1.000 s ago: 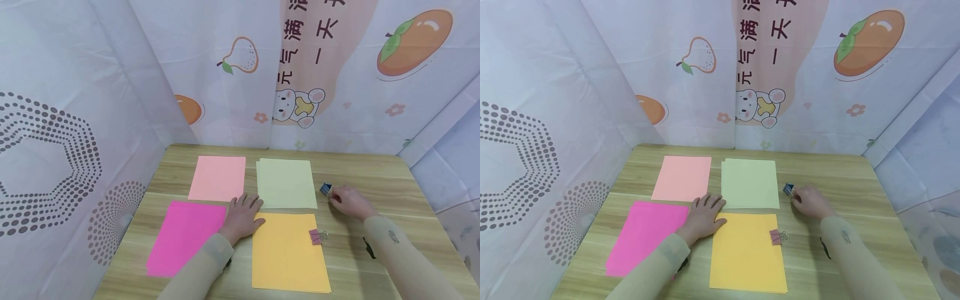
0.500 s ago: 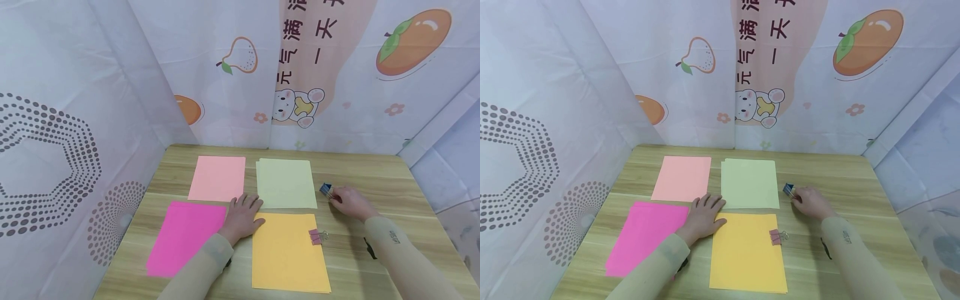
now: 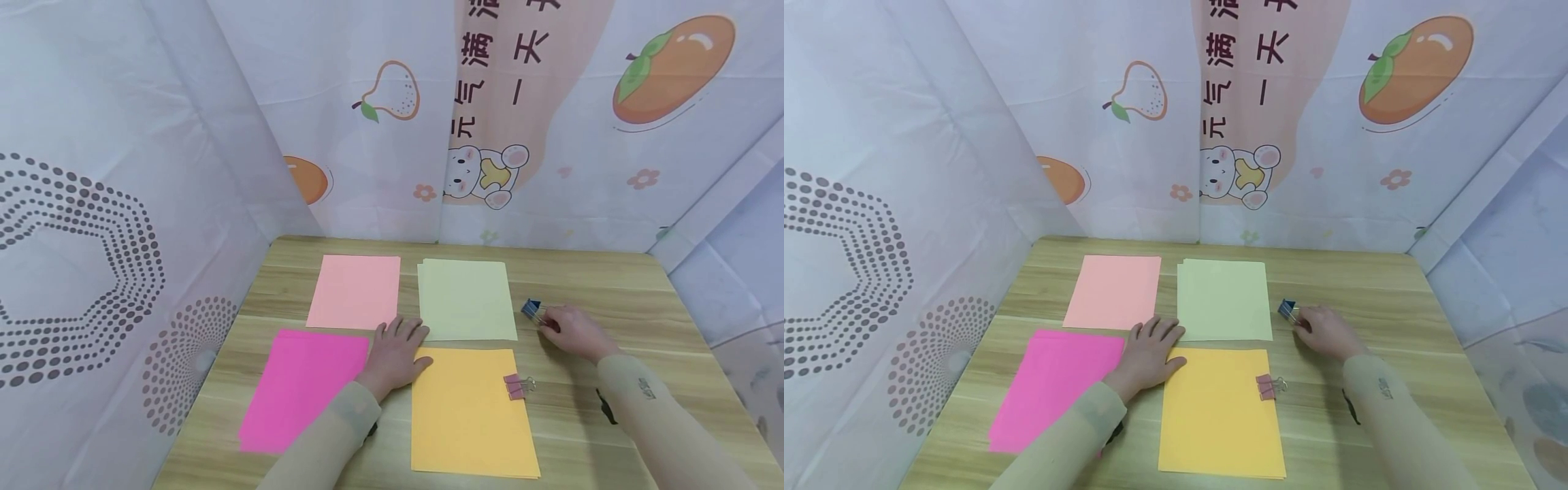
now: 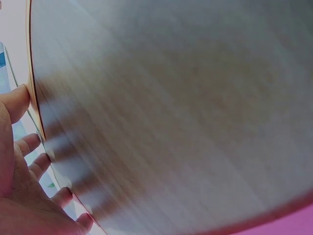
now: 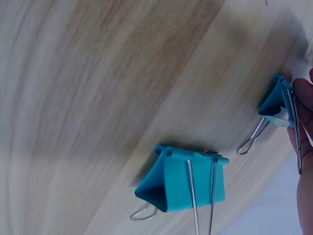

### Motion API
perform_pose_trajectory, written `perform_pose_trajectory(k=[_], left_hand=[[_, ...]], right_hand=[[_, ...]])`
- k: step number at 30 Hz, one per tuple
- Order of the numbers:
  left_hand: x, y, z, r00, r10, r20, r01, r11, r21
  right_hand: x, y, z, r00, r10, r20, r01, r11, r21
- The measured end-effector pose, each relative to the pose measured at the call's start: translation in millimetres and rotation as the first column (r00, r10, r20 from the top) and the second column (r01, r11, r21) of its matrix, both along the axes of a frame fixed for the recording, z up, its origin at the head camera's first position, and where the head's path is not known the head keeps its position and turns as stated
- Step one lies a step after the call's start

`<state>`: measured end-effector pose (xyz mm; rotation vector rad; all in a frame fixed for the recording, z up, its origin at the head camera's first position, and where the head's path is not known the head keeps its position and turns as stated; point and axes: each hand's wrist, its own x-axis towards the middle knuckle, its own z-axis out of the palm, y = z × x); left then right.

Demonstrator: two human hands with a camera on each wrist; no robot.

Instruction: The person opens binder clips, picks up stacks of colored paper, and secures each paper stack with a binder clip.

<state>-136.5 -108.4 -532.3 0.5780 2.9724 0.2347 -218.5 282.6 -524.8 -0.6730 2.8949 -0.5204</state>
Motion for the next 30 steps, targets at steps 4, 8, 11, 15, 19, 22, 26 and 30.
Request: perform_pose_trajectory(k=[4,8,11,15,19,22,26,30], left_hand=[[-1.4,-0.5,-3.3,1.000,0.001,0.005,-0.001,1.000,0.018],[-3.7,-1.5,-12.3,1.000,0.004,0.006,-0.005,0.999,0.032],[-4.2,-1.8,-14.4,1.000,0.005,0.000,-0.005,1.000,0.027],[-2.5,-0.6,-5.7,1.000,0.002,0.005,-0.002,1.000,0.008],[-2.4,-0.2,-3.8,1.000,0.002,0.004,-0.002,1.000,0.007],[-4.0,-0.6,-9.1,1.000,0.007,0.009,-0.007,1.000,0.004],[-5.3,-1.4,-16.1,1.000,0.011,0.012,-0.011,1.000,-0.001],[-5.2,-1.3,-16.7,1.000,0.009,0.013,-0.009,1.000,0.016]], right_hand=[[0.5,1.0,0.1,1.000,-0.003,0.007,0.003,1.000,-0.009],[0.9,1.6,0.8,1.000,0.000,0.009,0.000,1.000,-0.009],[1.3,1.6,1.1,1.000,-0.001,0.013,0.001,1.000,-0.008],[2.6,0.4,2.7,1.000,-0.011,0.026,0.011,1.000,-0.003],[3.8,-0.3,4.8,1.000,-0.011,0.026,0.011,1.000,0.004],[4.1,0.0,5.4,1.000,-0.007,0.018,0.007,1.000,0.007],[3.8,0.8,5.1,1.000,-0.005,0.011,0.005,1.000,0.008],[3.2,2.4,4.2,1.000,-0.016,0.015,0.016,1.000,-0.002]])
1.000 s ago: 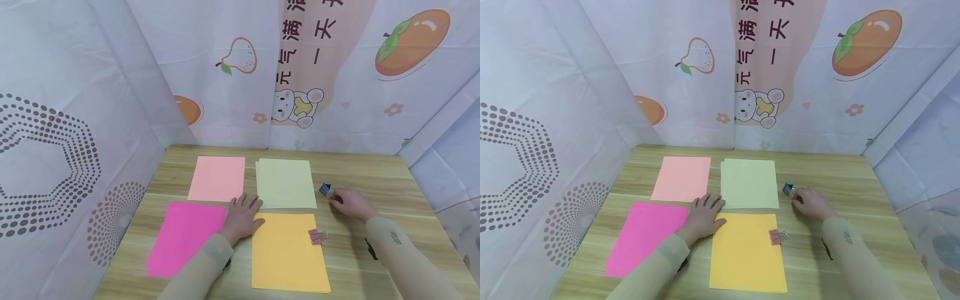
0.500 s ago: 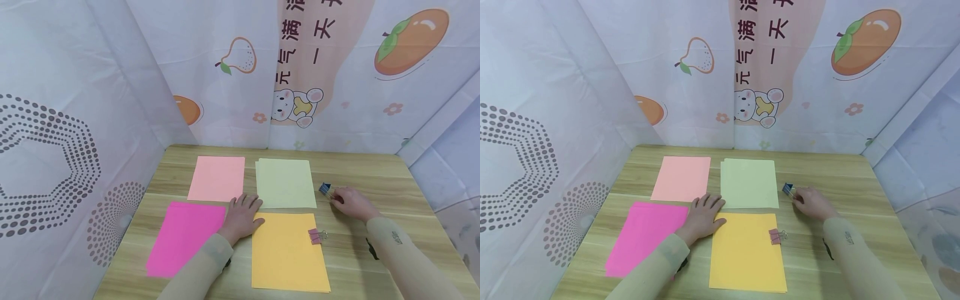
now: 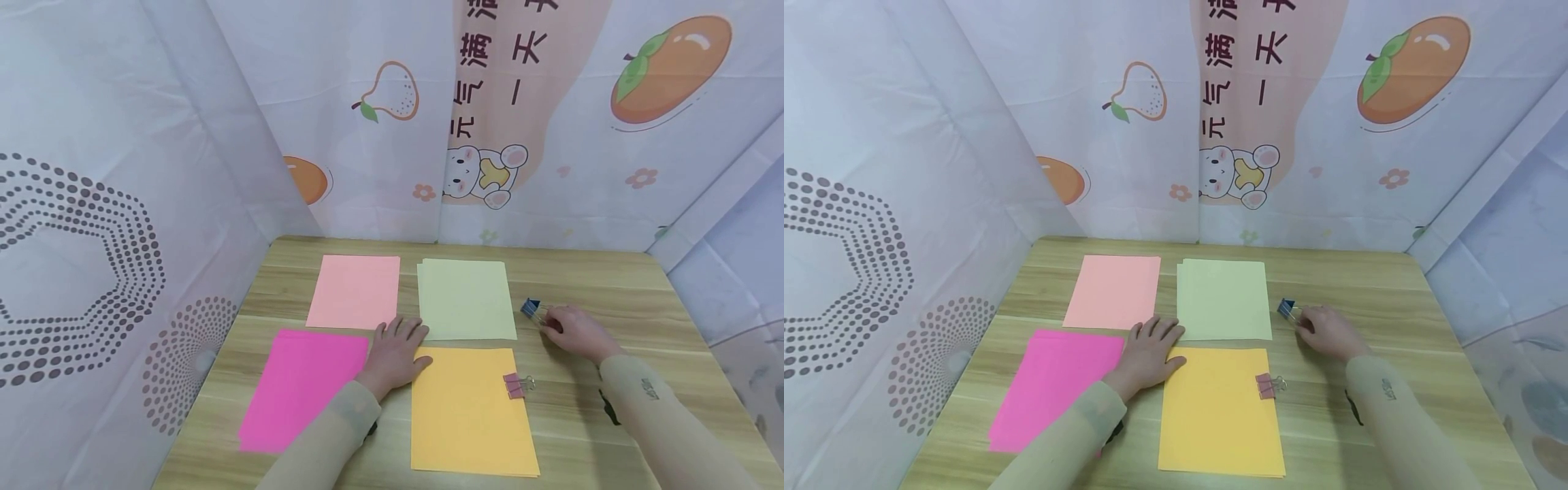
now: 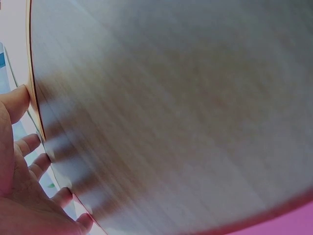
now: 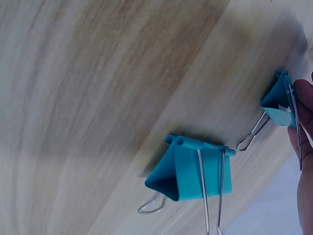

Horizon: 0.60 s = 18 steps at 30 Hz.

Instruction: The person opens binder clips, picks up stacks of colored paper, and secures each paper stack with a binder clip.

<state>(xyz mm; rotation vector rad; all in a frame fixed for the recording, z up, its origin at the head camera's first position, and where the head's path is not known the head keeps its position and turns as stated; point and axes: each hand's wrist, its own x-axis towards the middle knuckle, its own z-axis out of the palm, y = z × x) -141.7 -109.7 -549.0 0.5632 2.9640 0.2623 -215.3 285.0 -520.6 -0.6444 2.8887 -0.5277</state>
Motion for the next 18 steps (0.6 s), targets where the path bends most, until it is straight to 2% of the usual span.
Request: perform_pose_trajectory(k=[9,18], left_hand=[[2.9,0.0,7.4,0.999,-0.014,-0.050,0.016,1.000,0.022],[0.9,0.1,-1.0,0.999,-0.002,-0.033,0.002,1.000,0.011]], right_hand=[[-1.4,6.8,-0.9,0.998,-0.046,0.031,0.048,0.998,-0.049],[-1.0,9.6,-3.6,0.997,-0.056,0.049,0.058,0.997,-0.045]])
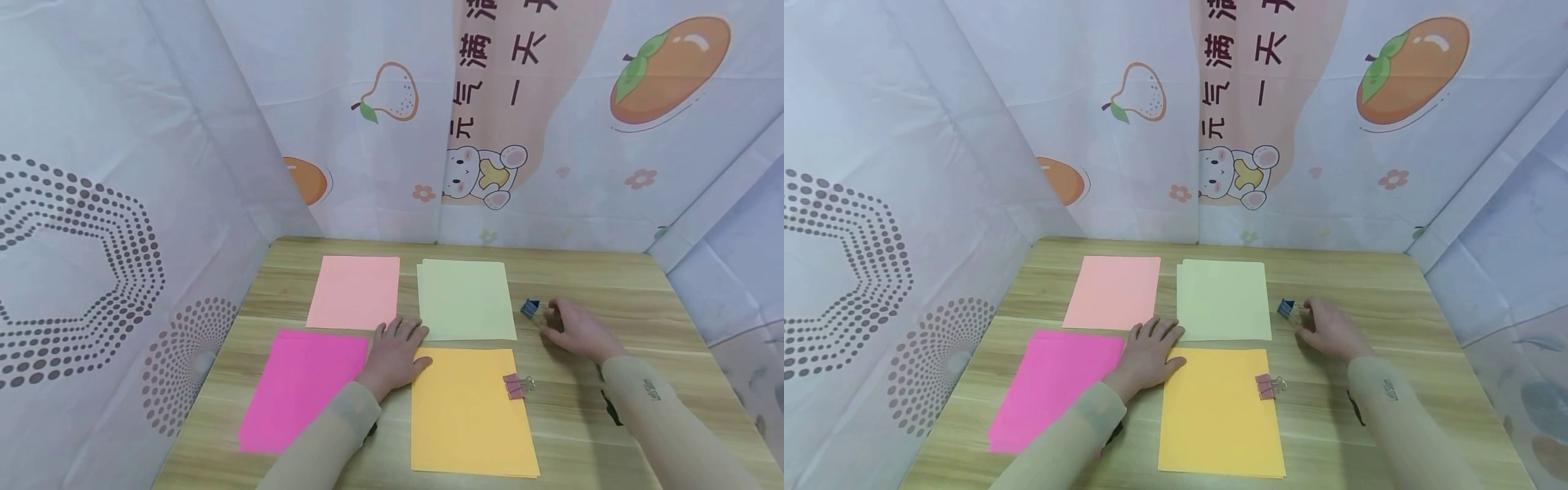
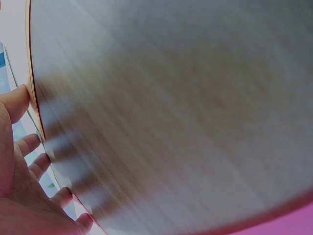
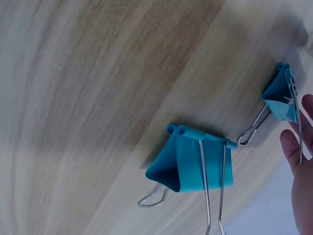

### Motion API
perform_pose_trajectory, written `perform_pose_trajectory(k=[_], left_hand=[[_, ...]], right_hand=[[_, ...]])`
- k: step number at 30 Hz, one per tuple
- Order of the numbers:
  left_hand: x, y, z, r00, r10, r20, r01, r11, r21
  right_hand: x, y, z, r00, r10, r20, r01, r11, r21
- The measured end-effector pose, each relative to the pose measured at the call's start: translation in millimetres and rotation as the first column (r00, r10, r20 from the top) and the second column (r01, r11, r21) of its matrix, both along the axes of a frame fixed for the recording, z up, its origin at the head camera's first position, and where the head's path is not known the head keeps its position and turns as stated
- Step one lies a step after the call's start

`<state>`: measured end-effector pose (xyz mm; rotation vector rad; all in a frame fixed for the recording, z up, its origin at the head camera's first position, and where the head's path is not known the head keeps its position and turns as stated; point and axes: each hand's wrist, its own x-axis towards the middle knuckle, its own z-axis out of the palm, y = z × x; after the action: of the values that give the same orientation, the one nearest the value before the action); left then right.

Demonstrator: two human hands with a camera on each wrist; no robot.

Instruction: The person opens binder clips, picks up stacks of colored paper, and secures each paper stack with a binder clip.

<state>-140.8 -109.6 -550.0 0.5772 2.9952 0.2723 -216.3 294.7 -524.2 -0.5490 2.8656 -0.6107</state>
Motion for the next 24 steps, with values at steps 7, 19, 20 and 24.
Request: perform_pose_trajectory(k=[7,19,20,24], left_hand=[[-0.6,-0.4,0.3,1.000,-0.004,-0.008,0.004,1.000,-0.004],[-1.2,-1.2,-2.2,1.000,0.001,0.000,-0.001,1.000,-0.009],[-1.3,-1.2,-2.4,1.000,0.001,0.004,-0.001,1.000,-0.010],[-1.5,-1.0,-2.4,1.000,0.004,0.015,-0.003,1.000,-0.011]], right_hand=[[-0.7,0.9,-1.1,1.000,-0.009,0.002,0.009,1.000,-0.013],[0.2,1.6,0.2,0.999,-0.003,-0.034,0.002,1.000,-0.009],[0.3,1.6,0.3,0.999,0.001,-0.039,-0.001,1.000,-0.006],[1.2,1.7,-0.1,0.999,0.011,-0.047,-0.011,1.000,0.004]])
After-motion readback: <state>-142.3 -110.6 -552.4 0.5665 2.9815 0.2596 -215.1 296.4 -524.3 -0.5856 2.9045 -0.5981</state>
